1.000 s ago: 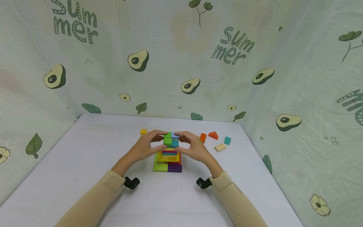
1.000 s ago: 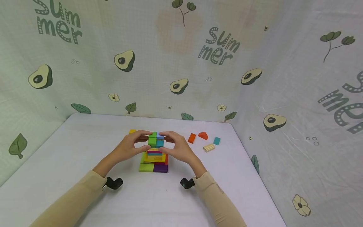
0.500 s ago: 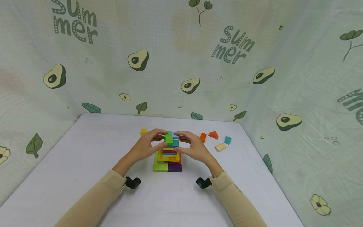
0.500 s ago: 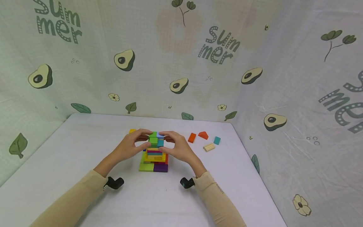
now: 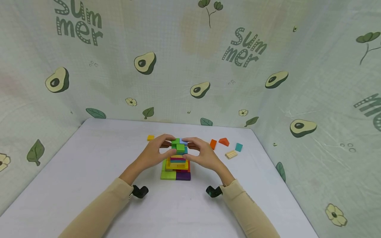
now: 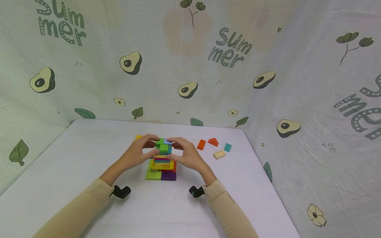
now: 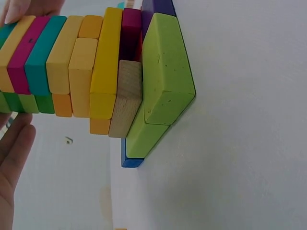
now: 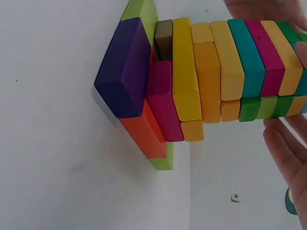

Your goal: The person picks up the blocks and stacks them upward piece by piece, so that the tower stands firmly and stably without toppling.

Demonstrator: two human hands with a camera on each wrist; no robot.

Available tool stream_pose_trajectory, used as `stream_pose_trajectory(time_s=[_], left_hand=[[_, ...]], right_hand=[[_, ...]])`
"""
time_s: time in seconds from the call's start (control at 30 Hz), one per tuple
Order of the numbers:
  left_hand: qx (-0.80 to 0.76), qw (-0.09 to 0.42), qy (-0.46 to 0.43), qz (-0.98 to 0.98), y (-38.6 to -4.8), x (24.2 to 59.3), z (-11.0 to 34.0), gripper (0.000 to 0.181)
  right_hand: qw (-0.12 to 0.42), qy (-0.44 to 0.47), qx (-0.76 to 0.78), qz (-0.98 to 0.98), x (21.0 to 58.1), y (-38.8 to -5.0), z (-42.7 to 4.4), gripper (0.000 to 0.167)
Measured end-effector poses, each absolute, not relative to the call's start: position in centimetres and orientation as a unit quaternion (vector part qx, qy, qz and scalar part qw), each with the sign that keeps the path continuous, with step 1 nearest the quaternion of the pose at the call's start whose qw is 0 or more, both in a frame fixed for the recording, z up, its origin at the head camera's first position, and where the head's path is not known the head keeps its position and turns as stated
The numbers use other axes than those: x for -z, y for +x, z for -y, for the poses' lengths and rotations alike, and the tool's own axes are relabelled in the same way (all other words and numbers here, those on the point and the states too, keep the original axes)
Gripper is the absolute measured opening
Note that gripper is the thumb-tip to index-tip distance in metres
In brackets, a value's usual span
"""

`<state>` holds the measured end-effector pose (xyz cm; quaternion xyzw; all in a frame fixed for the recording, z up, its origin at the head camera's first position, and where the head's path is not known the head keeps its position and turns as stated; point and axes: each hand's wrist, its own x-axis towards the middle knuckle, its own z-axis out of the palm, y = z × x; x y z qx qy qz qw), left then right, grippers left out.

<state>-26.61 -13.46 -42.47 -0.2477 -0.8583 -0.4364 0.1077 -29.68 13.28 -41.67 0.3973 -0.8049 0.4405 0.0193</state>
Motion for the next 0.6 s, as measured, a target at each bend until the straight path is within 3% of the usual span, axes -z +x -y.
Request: stream_pose_trajectory(time_s=[0.6], left_hand=[[0.423,0.11,-0.239,0.867,-26.77,42.14,13.24,0.051]], right_hand=[[0.045,0.429,-0.447,0.784,41.38,-29.56,-13.88,0.054]])
